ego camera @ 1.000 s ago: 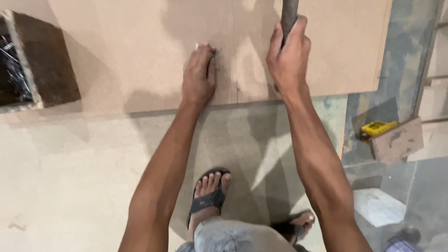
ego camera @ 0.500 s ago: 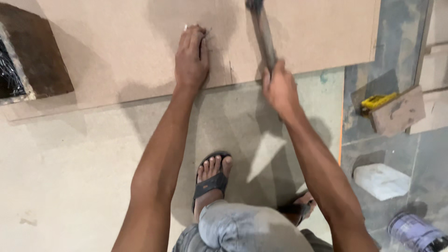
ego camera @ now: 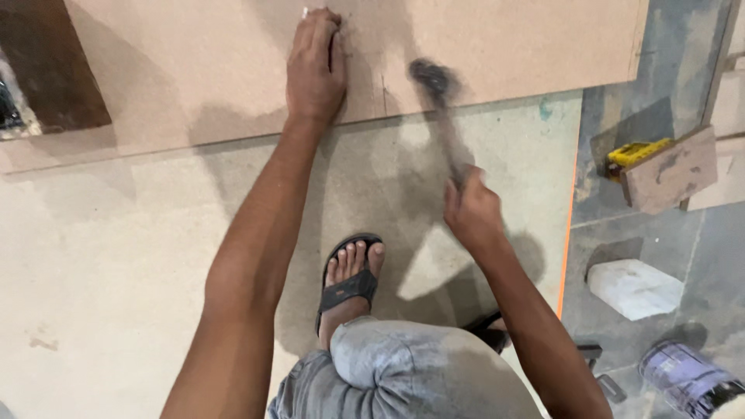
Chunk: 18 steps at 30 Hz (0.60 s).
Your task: The person hammers nails into a wooden board using a hammer. They repeatedly pick up nails from a container and drive them into the wood, occasionally adjusting the board's position.
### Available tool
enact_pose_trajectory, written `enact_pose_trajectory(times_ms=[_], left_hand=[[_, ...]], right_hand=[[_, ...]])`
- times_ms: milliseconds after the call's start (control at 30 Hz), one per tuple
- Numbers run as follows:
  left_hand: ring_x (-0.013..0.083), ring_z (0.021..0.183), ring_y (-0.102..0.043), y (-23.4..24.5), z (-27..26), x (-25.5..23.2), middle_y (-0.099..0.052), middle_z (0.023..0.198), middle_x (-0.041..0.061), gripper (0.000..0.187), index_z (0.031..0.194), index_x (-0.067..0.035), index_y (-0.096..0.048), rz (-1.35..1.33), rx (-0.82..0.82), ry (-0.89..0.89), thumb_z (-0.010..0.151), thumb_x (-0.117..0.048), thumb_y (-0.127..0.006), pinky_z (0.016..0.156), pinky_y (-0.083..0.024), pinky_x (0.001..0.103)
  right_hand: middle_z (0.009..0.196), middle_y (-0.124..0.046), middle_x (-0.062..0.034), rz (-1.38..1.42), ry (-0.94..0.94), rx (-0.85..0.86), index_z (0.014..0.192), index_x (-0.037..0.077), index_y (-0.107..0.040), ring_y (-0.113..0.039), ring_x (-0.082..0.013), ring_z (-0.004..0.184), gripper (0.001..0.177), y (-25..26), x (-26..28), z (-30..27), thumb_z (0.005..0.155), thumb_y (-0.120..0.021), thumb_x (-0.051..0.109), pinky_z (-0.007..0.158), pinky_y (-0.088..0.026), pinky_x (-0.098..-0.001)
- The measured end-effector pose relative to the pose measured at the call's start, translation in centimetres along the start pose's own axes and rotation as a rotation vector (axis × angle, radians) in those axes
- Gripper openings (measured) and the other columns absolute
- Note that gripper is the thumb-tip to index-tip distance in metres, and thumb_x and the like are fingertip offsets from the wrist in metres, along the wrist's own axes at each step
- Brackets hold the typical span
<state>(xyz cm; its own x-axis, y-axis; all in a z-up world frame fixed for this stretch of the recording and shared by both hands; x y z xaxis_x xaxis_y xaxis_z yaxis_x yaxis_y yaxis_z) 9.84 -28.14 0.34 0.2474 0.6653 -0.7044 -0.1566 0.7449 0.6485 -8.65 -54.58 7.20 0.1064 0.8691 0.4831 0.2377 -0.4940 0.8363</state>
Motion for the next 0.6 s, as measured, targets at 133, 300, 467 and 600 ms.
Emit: enact_pose_trajectory(times_ms=[133,300,467,600], left_hand=[[0.0396,0.122,-0.060,0.4,0.9,0.6,-0.064,0.127,0.018,0.026,0.127,-0.003,-0.060,-0.101,-0.006,0.057,0.101,-0.002,-0.061,0.104,-0.051,0.046],[0.0396,0.118,-0.061,0.0,-0.6,-0.3,-0.064,0.126,0.017,0.019,0.122,-0.006,-0.060,-0.063,-0.081,-0.056,0.103,-0.001,-0.063,0.100,-0.052,0.046],[0.0378,0.114,-0.062,0.0,-0.2,0.2,-0.066,0.121,0.014,0.024,0.124,-0.006,-0.061,-0.060,-0.025,0.021,0.101,0.000,-0.062,0.096,-0.053,0.045],[0.0378,0.113,-0.062,-0.1,-0.2,0.2,-0.067,0.119,0.014,0.024,0.124,-0.004,-0.061,-0.085,-0.050,0.000,0.101,0.000,-0.061,0.095,-0.053,0.046]], right_hand=[[0.070,-0.063,-0.0270,-0.081,0.044,0.041,0.120,-0.015,-0.046,-0.065,-0.0417,0.057,0.039,-0.5,-1.2,0.8,0.098,-0.062,0.013,0.050,-0.051,-0.0473],[0.068,-0.063,-0.0223,0.083,-0.061,-0.014,0.116,-0.009,-0.049,-0.065,-0.0368,0.054,0.027,1.8,0.3,-0.5,0.104,-0.062,0.011,0.048,-0.049,-0.0439],[0.068,-0.062,-0.0192,0.213,0.155,-0.293,0.118,-0.010,-0.047,-0.064,-0.0310,0.053,0.026,1.5,1.4,-1.6,0.104,-0.060,0.007,0.049,-0.048,-0.0396],[0.067,-0.062,-0.0242,-0.014,0.055,-0.066,0.120,-0.015,-0.047,-0.065,-0.0413,0.057,0.033,-1.7,-0.2,1.1,0.104,-0.061,0.012,0.049,-0.048,-0.0444]])
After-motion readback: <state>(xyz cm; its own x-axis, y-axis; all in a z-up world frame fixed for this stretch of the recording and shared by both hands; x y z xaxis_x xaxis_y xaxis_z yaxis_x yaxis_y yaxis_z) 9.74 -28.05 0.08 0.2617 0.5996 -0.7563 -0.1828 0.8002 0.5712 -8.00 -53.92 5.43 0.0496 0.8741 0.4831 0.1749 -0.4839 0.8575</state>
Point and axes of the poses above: each hand's wrist, its own z-axis towards the middle knuckle, its own y-axis out of the back of the hand, x = y × z, the point moved 3 cm from there along z, towards the middle knuckle
